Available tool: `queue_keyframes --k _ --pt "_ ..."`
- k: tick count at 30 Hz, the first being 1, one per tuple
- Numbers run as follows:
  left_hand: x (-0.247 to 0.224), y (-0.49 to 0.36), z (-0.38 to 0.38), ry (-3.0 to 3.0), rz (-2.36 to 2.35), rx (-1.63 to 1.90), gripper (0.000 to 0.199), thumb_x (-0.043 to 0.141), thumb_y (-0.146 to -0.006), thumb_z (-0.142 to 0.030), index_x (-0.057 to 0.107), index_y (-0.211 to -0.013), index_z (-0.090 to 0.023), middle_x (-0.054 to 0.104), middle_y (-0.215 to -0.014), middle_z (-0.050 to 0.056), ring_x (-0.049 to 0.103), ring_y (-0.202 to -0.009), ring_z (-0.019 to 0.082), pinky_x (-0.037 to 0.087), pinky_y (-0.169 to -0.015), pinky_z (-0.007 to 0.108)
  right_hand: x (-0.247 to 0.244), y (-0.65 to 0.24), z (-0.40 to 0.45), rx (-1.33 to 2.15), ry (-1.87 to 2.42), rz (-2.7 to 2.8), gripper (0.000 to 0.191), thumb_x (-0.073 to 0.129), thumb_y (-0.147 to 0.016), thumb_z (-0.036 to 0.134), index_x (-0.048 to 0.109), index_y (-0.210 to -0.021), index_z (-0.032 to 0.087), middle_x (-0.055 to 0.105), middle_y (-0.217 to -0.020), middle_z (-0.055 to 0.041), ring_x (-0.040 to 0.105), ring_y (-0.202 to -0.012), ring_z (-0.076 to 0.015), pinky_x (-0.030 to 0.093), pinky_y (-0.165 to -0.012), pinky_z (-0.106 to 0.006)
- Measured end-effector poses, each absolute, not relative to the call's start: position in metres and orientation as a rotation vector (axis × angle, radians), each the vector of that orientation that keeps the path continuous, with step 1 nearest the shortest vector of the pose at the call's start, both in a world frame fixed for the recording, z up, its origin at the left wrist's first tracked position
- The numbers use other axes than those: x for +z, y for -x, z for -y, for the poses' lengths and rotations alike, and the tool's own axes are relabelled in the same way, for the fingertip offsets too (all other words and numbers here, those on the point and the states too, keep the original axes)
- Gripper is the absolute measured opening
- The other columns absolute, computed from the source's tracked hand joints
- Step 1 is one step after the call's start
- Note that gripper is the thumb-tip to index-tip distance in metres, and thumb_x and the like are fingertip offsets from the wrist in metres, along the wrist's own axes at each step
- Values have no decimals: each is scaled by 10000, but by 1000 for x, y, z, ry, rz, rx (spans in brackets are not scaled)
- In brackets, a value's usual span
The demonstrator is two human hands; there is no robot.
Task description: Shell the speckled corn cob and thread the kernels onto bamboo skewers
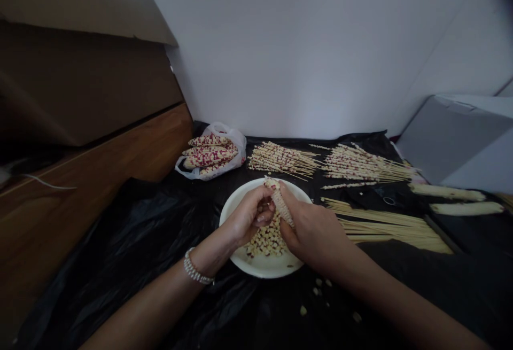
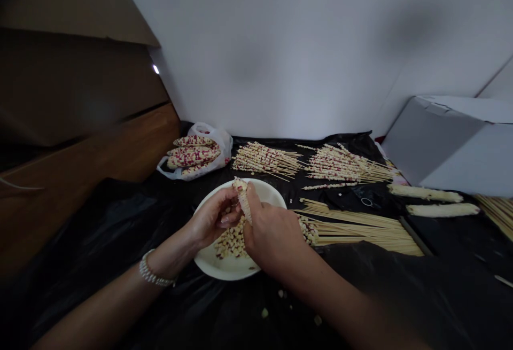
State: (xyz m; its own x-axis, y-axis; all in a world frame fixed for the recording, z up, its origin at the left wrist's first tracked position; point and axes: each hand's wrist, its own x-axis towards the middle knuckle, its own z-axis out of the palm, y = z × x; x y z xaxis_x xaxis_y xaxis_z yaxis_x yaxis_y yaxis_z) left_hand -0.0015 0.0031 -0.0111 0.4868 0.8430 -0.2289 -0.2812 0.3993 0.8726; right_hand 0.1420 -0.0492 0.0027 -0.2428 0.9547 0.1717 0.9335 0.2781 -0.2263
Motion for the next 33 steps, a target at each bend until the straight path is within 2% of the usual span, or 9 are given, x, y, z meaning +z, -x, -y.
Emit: queue_keyframes --k 2,5,10,17,20,24,26,28,33 --pt "-11 1 -3 -886 -776 817 141 471 -710 -177 469 -573 -147 331 -447 -56 220 -366 26 135 -371 173 2 -142 49 104 1733 2286 660 378 -818 272 201 -1443 156 680 -895 -97 628 -724 -219 376 -581 -304" --pt "-10 1 -4 -810 -739 802 46 477 -645 -122 490 -604 -136 391 -498 -41 227 -371 18 116 -367 167 0 -143 49 82 1714 2285 657 382 -823 287 205 -1441 152 680 -881 -97 628 -712 -217 375 -575 -299" --pt "-5 3 -5 -691 -683 785 200 463 -752 -263 487 -604 -129 435 -542 -21 242 -376 22 110 -354 174 2 -142 51 37 1738 2288 644 376 -840 280 189 -1443 154 684 -904 -100 632 -697 -203 379 -562 -285" --pt "-9 2 -6 -738 -682 776 222 433 -761 -272 469 -585 -142 392 -508 -38 221 -372 25 119 -354 171 2 -136 52 10 1808 2336 691 407 -800 213 187 -1447 117 675 -904 -116 627 -703 -196 385 -561 -275" --pt "-13 1 -4 -765 -729 789 216 437 -738 -268 462 -563 -142 384 -513 -36 229 -372 23 127 -355 170 2 -137 52 48 1782 2346 699 403 -795 190 176 -1452 117 676 -878 -111 626 -702 -195 394 -580 -282" --pt "-15 0 -2 -779 -749 803 125 451 -642 -170 433 -520 -149 320 -462 -47 218 -365 25 130 -357 164 3 -140 52 151 1715 2337 675 387 -823 227 167 -1453 122 681 -881 -99 631 -749 -206 412 -625 -296" --pt "-14 0 -2 -760 -731 815 71 462 -620 -144 454 -549 -144 349 -488 -40 227 -376 24 128 -360 158 2 -141 51 139 1713 2324 668 382 -831 246 168 -1454 136 682 -906 -100 632 -759 -207 412 -623 -295" --pt "-12 0 -2 -748 -701 814 80 471 -660 -179 488 -593 -138 393 -531 -25 246 -389 27 134 -362 158 1 -142 51 89 1751 2306 670 382 -830 255 166 -1456 148 682 -921 -104 630 -739 -205 405 -597 -289" --pt "-9 1 -3 -772 -717 815 245 443 -760 -306 486 -584 -140 428 -551 -16 246 -385 27 139 -364 175 0 -139 51 -22 1798 2344 684 383 -817 229 160 -1458 141 673 -909 -107 619 -695 -188 386 -544 -272"
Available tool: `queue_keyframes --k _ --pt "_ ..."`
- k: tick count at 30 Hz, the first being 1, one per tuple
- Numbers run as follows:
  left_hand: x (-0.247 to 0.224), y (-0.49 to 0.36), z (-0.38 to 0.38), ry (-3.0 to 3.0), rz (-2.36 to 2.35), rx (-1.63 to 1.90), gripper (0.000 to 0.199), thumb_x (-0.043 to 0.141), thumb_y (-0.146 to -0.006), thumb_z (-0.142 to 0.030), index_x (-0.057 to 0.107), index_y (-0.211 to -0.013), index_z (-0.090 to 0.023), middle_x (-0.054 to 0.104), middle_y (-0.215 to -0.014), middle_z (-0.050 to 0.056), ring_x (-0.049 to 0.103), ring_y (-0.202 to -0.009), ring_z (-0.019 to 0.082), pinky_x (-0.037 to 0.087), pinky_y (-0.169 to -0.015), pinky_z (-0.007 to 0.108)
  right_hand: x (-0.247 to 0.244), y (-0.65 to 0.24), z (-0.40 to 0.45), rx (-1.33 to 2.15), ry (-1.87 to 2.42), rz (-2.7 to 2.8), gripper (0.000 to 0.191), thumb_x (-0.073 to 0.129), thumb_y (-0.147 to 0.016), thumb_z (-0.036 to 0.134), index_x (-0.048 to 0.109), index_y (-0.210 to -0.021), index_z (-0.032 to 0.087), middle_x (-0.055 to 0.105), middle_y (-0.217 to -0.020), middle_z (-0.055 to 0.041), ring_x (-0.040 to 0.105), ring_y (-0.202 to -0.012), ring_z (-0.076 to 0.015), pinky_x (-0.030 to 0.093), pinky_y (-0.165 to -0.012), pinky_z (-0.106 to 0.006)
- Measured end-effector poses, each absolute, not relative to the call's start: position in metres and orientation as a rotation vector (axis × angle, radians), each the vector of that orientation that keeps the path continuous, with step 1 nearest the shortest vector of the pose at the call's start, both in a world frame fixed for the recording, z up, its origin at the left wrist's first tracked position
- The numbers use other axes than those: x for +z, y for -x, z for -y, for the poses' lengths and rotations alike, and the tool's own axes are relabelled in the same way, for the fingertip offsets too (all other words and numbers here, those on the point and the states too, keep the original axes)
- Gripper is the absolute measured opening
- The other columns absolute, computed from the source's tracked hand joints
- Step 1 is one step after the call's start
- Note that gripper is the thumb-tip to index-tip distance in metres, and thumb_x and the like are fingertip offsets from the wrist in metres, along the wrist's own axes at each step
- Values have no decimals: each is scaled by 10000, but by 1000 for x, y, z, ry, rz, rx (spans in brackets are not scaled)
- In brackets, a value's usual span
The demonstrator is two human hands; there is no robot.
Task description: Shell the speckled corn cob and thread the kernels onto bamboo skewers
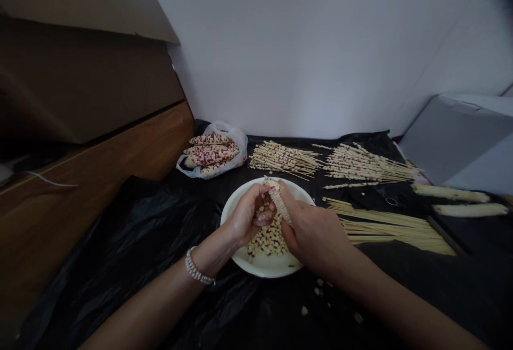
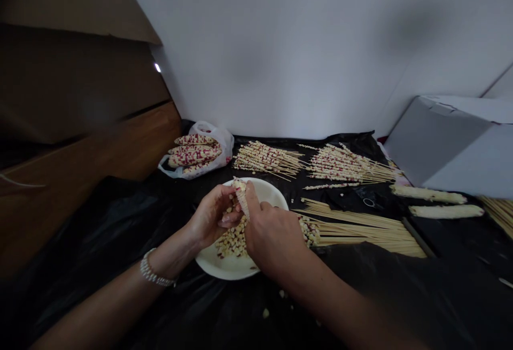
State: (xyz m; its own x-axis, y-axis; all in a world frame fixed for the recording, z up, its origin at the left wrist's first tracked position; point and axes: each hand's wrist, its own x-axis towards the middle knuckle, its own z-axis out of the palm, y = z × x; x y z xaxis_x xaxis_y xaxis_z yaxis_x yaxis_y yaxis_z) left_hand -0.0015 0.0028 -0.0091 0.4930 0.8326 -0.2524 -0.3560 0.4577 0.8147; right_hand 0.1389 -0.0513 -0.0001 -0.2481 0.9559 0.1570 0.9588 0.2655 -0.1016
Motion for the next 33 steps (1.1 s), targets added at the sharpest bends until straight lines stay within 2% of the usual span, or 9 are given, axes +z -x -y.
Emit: queue_keyframes --k 4,11,17,24,28,33 --pt "-13 -2 -2 -849 -777 831 223 428 -743 -272 475 -565 -146 405 -524 -27 253 -381 30 161 -375 185 1 -137 52 -52 1806 2377 678 381 -816 205 165 -1455 134 668 -873 -98 616 -677 -186 378 -537 -271" --pt "-14 -4 1 -909 -807 864 105 483 -605 -137 418 -527 -164 308 -450 -62 223 -374 31 150 -381 185 3 -141 51 57 1764 2352 658 376 -839 256 169 -1455 150 679 -923 -103 636 -742 -210 415 -587 -295" --pt "-11 2 -3 -789 -736 753 258 476 -763 -309 480 -567 -142 364 -509 -38 226 -387 27 111 -371 186 3 -137 53 -96 1854 2347 681 398 -826 227 158 -1461 175 669 -890 -94 629 -689 -196 373 -535 -271" --pt "-9 -5 0 -883 -862 793 214 442 -768 -282 439 -591 -163 376 -511 -47 222 -380 28 117 -371 191 -5 -133 55 -332 1862 2392 706 381 -819 158 105 -1468 139 630 -796 -91 603 -612 -173 321 -482 -270" --pt "-12 -6 0 -886 -888 782 197 433 -739 -278 415 -574 -173 361 -488 -49 220 -375 32 117 -372 192 -5 -134 56 -272 1863 2423 711 386 -819 162 98 -1469 147 636 -808 -89 610 -632 -182 319 -483 -271" --pt "-15 -4 0 -912 -826 807 96 453 -617 -138 395 -548 -171 343 -472 -53 220 -364 27 111 -370 192 -1 -137 53 -124 1845 2398 697 404 -823 212 132 -1462 160 659 -873 -86 622 -672 -185 331 -502 -264"
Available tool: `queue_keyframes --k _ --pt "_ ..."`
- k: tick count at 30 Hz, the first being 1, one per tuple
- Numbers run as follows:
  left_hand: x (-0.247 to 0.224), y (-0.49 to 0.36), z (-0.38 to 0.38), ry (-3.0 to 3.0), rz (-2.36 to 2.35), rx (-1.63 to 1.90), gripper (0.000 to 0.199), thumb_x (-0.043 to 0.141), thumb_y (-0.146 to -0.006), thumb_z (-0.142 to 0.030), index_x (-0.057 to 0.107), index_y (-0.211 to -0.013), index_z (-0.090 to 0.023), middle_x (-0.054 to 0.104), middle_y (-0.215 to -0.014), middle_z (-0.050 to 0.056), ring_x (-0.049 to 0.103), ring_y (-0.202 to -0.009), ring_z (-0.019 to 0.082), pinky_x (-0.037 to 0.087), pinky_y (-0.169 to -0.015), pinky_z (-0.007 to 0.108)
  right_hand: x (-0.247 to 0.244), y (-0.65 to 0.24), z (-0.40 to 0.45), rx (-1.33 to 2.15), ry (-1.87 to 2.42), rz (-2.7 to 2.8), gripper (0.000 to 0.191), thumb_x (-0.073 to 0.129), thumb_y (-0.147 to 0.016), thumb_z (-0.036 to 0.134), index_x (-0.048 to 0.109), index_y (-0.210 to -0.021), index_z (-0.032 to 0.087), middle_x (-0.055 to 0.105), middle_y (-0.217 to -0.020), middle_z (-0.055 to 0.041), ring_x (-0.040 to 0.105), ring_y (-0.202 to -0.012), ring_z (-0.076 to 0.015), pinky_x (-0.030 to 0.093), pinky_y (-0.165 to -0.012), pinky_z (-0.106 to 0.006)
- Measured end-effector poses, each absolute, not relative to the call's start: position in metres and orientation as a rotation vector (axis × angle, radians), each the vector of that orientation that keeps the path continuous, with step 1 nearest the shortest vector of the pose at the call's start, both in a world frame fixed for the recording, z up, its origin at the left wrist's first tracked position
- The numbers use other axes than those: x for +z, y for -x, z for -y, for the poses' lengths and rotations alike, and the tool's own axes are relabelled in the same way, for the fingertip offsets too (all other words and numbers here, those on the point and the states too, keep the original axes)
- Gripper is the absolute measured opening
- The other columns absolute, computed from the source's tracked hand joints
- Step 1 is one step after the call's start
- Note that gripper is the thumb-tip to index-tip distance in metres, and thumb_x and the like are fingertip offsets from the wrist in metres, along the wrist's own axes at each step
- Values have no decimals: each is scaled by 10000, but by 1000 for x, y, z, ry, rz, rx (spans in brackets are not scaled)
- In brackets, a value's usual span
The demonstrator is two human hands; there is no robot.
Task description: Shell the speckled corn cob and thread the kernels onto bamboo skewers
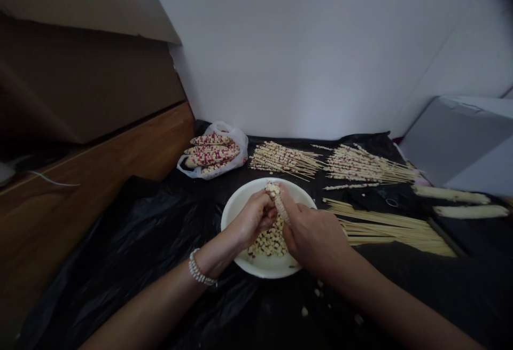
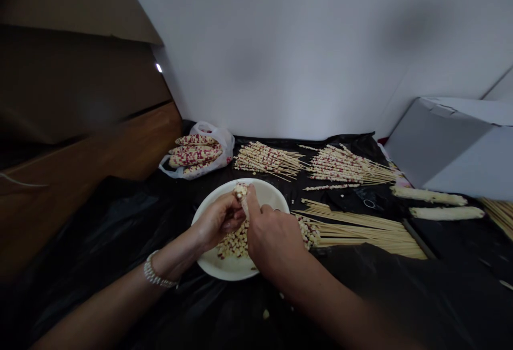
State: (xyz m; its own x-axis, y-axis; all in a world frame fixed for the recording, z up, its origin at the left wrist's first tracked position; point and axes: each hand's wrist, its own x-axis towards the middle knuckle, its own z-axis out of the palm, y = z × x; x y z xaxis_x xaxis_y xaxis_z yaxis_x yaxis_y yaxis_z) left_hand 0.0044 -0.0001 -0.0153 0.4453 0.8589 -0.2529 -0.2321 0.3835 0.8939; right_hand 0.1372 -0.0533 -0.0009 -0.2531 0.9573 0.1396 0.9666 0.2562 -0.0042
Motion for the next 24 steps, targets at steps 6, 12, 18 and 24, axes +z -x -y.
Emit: queue_keyframes --k 6,12,18,24 --pt "-15 1 -3 -813 -706 728 230 460 -768 -293 473 -594 -143 398 -527 -35 247 -374 22 120 -363 182 0 -138 52 -164 1893 2352 686 404 -821 206 147 -1456 168 662 -892 -89 621 -678 -172 318 -498 -253" --pt "-17 1 -3 -834 -732 763 113 471 -675 -151 469 -563 -139 370 -487 -45 236 -361 18 126 -361 175 -4 -138 51 -180 1865 2357 722 408 -798 197 135 -1466 184 654 -861 -87 612 -657 -175 303 -499 -256" --pt "-12 2 -5 -769 -700 734 280 403 -802 -290 500 -595 -129 417 -535 -21 252 -364 23 110 -356 172 -2 -136 51 -266 1887 2372 691 410 -812 206 176 -1459 146 648 -831 -90 610 -653 -175 279 -485 -263" --pt "-12 -1 -4 -771 -749 769 256 408 -801 -292 486 -609 -142 417 -534 -27 256 -367 24 120 -355 164 -7 -134 52 -389 1846 2371 715 399 -820 166 103 -1471 151 633 -798 -90 592 -599 -164 288 -486 -266"
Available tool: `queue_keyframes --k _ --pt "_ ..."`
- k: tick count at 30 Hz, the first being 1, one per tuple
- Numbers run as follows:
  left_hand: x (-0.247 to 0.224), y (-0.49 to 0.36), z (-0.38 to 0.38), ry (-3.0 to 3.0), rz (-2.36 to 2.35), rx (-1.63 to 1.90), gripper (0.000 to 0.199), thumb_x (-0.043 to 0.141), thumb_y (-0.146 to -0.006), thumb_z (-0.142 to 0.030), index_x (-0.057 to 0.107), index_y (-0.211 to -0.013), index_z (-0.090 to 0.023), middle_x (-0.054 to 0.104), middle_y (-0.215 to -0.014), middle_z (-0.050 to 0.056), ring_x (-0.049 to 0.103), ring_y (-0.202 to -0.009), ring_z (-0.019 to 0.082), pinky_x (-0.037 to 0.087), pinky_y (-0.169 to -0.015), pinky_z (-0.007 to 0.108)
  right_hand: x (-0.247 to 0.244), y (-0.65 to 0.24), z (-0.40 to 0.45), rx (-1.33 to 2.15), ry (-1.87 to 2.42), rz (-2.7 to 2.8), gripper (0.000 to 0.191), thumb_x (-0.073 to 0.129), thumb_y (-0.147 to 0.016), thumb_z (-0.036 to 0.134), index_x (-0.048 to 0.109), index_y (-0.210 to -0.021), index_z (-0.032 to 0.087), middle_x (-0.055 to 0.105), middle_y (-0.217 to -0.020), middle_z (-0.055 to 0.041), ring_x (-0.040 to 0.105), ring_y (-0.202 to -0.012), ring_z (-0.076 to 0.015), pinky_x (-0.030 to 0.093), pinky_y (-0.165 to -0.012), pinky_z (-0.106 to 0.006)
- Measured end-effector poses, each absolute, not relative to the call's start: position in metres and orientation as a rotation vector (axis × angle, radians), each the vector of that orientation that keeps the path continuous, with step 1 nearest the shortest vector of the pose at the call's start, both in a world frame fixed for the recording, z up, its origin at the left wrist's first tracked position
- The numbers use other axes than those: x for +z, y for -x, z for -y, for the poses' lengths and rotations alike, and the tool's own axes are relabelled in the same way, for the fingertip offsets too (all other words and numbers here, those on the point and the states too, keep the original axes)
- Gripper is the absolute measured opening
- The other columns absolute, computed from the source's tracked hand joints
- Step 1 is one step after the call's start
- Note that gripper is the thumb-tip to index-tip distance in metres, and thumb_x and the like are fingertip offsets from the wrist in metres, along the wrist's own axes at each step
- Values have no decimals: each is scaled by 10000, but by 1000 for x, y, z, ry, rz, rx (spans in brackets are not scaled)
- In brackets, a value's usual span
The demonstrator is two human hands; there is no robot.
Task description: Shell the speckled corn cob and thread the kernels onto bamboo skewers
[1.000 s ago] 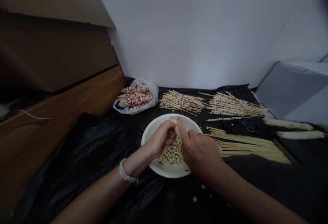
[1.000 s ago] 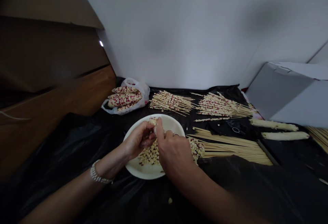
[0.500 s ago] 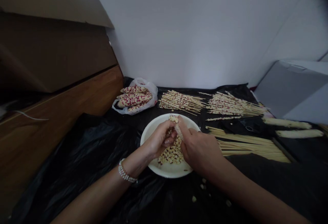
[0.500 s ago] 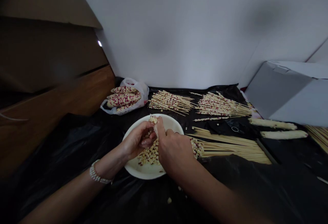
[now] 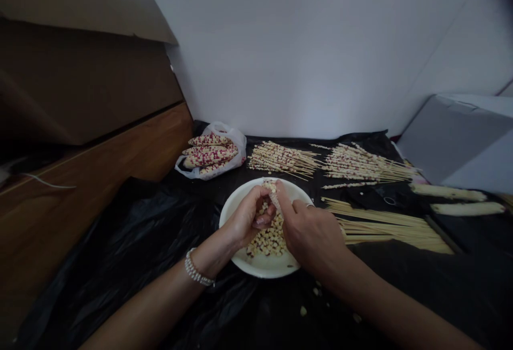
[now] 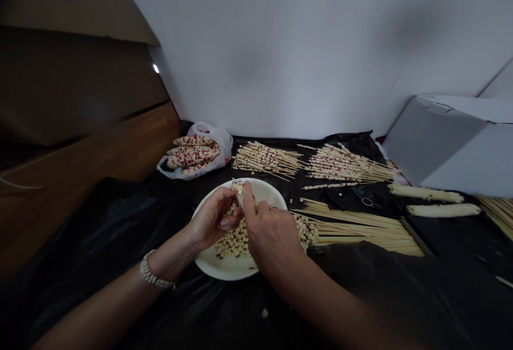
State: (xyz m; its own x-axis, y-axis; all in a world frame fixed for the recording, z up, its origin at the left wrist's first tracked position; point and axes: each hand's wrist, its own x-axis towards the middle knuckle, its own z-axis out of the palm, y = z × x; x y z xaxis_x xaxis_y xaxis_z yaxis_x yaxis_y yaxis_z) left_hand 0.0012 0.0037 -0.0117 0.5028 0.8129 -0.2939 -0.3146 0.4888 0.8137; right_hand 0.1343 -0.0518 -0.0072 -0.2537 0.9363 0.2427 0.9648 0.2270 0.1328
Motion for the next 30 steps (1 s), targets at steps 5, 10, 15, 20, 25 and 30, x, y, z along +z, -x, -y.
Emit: queue_keyframes --k 5,10,15,20,25,30 --pt "-14 -1 -3 -814 -771 789 253 417 -771 -298 470 -576 -146 410 -514 -29 250 -362 25 134 -360 177 -8 -133 53 -380 1826 2385 723 388 -818 147 83 -1474 151 626 -796 -91 592 -602 -168 313 -496 -272" --pt "-18 -2 -2 -831 -800 797 188 434 -693 -219 445 -517 -152 361 -459 -39 236 -346 28 133 -361 192 -2 -133 53 -222 1888 2414 683 407 -822 191 166 -1460 144 642 -828 -82 612 -653 -172 316 -497 -264" --pt "-17 -1 -1 -820 -737 789 125 442 -665 -168 470 -547 -139 382 -485 -30 253 -361 25 144 -361 177 4 -135 52 -139 1909 2393 696 406 -823 219 138 -1463 161 660 -901 -95 629 -711 -182 335 -514 -255" --pt "-12 1 -3 -736 -661 768 227 411 -795 -284 496 -639 -143 434 -538 -22 265 -365 27 126 -344 152 3 -136 51 -117 1925 2367 701 403 -818 217 137 -1464 162 664 -921 -102 632 -730 -183 340 -520 -249" --pt "-11 3 -7 -656 -569 740 194 422 -798 -275 462 -651 -154 425 -545 -31 254 -362 27 124 -330 140 1 -136 51 -143 1897 2377 706 398 -822 215 117 -1468 178 663 -927 -97 628 -714 -176 341 -520 -250" --pt "-8 7 -9 -590 -553 678 169 446 -763 -279 469 -653 -153 413 -529 -34 240 -357 26 128 -322 130 0 -135 52 -207 1867 2411 689 408 -821 203 160 -1462 151 654 -876 -96 617 -676 -176 335 -509 -258"
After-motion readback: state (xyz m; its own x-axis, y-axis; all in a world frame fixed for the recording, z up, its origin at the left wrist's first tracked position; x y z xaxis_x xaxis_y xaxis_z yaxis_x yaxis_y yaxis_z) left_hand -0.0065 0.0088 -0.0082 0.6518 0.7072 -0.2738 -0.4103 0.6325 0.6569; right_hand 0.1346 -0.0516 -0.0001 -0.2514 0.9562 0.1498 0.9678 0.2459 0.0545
